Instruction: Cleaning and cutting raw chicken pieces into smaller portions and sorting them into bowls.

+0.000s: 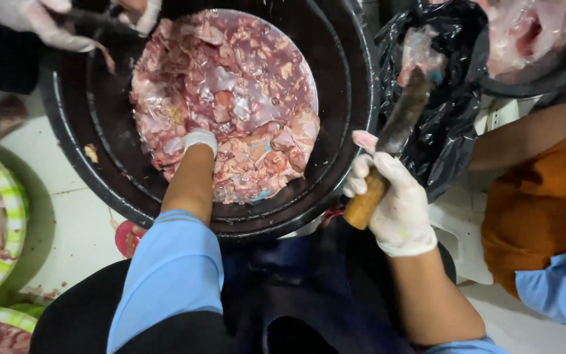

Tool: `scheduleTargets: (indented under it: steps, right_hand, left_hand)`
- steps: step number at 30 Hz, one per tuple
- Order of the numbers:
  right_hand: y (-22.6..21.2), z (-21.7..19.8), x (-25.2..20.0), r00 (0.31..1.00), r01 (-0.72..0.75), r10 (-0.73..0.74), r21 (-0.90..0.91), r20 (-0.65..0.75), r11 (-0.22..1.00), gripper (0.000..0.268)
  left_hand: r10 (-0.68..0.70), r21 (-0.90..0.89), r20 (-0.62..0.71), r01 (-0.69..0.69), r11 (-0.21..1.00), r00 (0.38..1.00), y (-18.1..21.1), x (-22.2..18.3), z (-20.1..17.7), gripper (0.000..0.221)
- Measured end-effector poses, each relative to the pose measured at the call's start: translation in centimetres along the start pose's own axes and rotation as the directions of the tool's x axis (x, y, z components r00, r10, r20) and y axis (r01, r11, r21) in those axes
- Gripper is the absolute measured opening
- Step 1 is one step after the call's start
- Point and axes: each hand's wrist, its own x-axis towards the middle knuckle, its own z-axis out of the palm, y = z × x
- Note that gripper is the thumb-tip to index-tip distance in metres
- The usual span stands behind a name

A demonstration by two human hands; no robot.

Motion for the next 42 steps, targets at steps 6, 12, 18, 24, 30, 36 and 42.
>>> scheduleTargets:
  steps: [6, 12, 18, 24, 30, 36, 42]
  right_hand:
    - [1.3, 1.0, 0.9, 0.999, 0.032, -0.032, 0.002, -0.03, 0.999, 0.048]
    - [1.4, 2.3, -0.5, 0.999, 0.029, -0.027, 0.037, -0.043, 0.999, 0.046]
    - [0.8, 1.5, -1.3, 1.0, 0.011, -0.012, -0.021, -0.021, 1.0, 0.051]
    - [1.4, 1.1, -0.7, 1.0, -0.008, 0.007, -0.035, -0.029, 0.999, 0.052]
    - [1.4, 0.8, 0.1, 0.999, -0.023, 0.022, -0.033, -0.033, 0.999, 0.056]
    - [1.5, 1.3, 0.0, 0.997, -0.078, 0.078, -0.013, -0.007, 0.997, 0.056]
    - [1.6, 1.2, -0.1, 0.997, -0.073, 0.073, 0.001, 0.002, 0.997, 0.056]
  left_hand:
    - [0.139, 0.167, 0.016, -0.14, 0.976, 0.99, -1.1, -5.8, -2.3, 0.039]
    - [0.187, 0.31, -0.294, -0.092, 0.946, 0.937, -4.2, -3.7, -1.9, 0.037]
    - [0.182, 0.366, -0.227, -0.09, 0.926, 0.957, -5.4, 0.1, -2.2, 0.035]
    - [0.207, 0.285, 0.064, -0.217, 0.933, 0.976, -1.5, -6.0, -4.6, 0.053]
    - [0.202, 0.195, 0.064, -0.211, 0.958, 0.977, -1.1, 3.6, 2.4, 0.056]
    - [0.079, 0.19, 0.079, -0.093, 0.977, 0.994, 1.5, -0.4, -1.4, 0.047]
    - [-0.109, 0.179, 0.026, 0.103, 0.978, 0.994, 1.0, -1.3, -2.0, 0.042]
